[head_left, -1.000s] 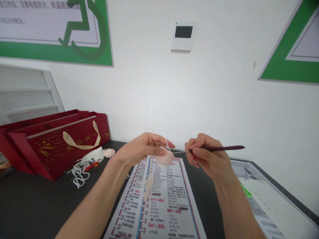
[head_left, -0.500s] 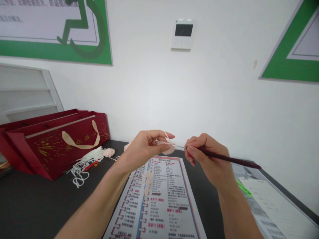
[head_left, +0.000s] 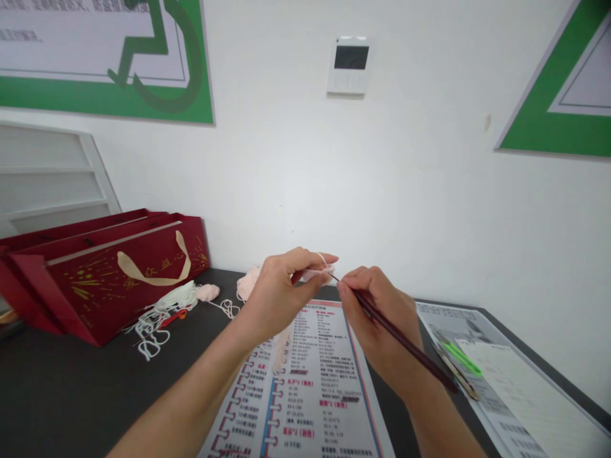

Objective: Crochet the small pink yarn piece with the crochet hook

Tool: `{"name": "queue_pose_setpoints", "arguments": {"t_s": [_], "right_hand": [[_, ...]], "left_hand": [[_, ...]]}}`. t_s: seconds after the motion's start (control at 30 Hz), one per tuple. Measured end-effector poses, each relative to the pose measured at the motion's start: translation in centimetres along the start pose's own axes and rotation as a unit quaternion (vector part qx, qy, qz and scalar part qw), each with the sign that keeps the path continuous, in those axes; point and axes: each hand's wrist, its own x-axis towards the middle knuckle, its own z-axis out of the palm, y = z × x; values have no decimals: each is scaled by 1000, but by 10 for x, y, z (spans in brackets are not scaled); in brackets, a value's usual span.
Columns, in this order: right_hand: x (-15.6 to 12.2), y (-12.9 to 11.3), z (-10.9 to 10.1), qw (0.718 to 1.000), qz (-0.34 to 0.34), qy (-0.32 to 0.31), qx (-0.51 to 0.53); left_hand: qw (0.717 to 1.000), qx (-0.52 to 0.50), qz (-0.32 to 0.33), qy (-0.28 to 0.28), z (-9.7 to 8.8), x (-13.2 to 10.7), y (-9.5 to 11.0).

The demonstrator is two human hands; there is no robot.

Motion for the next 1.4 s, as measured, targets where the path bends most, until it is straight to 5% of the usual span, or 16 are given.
{"name": "queue_pose_setpoints", "arguments": {"t_s": [0.17,0.43,0.6,0.77,0.87,0.97,1.2,1.4], "right_hand": [[2,16,15,992,-116,39,-15],[4,33,13,978,-195,37,59],[-3,39,27,959,-263,99,-37],[-4,26,32,983,-155,90,-42],[1,16,22,992,-20,79,98],[4,12,10,970,79,67,221],[3,11,-9,990,18,-16,142],[6,20,-14,967,59,-26,245]], "left_hand": [[995,-91,-27,-2,5,1,-2],[940,-305,-144,-58,-4,8,-7],[895,-394,-193,-74,1,7,-10],[918,-365,-151,14,9,7,-15],[942,-314,-118,27,5,8,-15],[960,-264,-85,18,-2,9,-14],[967,-233,-99,-19,-11,7,-9],[966,-226,-117,-44,-13,6,-10]]}}
